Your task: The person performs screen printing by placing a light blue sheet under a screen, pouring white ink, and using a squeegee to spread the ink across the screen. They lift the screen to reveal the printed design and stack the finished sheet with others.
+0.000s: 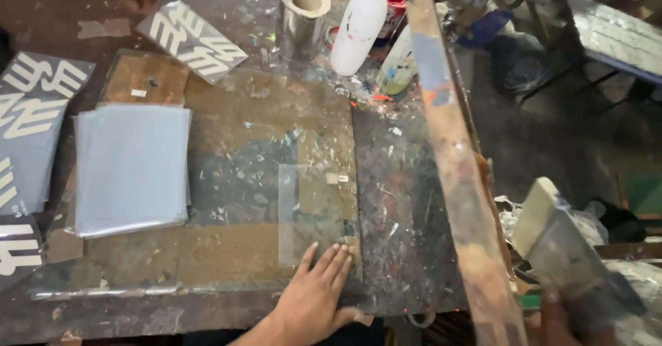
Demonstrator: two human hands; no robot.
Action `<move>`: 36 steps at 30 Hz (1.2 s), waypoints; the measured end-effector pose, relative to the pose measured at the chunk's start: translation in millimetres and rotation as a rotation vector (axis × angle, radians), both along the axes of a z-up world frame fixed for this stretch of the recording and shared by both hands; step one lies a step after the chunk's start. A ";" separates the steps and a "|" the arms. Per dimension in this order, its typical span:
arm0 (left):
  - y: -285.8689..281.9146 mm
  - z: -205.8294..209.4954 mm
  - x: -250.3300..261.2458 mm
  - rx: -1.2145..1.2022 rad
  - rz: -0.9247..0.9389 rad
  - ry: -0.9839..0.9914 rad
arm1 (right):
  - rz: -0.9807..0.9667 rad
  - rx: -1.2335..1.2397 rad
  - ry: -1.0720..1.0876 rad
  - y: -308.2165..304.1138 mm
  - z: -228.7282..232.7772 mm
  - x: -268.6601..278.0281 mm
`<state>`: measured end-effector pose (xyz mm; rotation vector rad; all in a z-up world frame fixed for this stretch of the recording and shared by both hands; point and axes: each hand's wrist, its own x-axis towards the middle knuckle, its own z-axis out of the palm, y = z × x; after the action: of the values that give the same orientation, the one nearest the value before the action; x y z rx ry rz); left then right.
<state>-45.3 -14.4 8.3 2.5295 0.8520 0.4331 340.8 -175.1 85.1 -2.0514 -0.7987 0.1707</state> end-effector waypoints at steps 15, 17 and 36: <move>23.6 -5.1 -16.7 0.144 -0.066 0.098 | 0.161 0.661 -0.019 87.5 82.7 -140.5; 3.7 -2.5 -20.5 0.180 -0.055 0.083 | 0.237 0.777 -0.027 83.9 68.7 -128.8; 37.5 -30.4 -114.6 -0.631 0.900 -0.641 | 0.644 -0.172 -0.529 169.7 -43.3 10.1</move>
<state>-159.9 23.1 -22.1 1.2117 1.5009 0.9796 350.9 -5.5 41.8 -1.9474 -1.8179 0.0476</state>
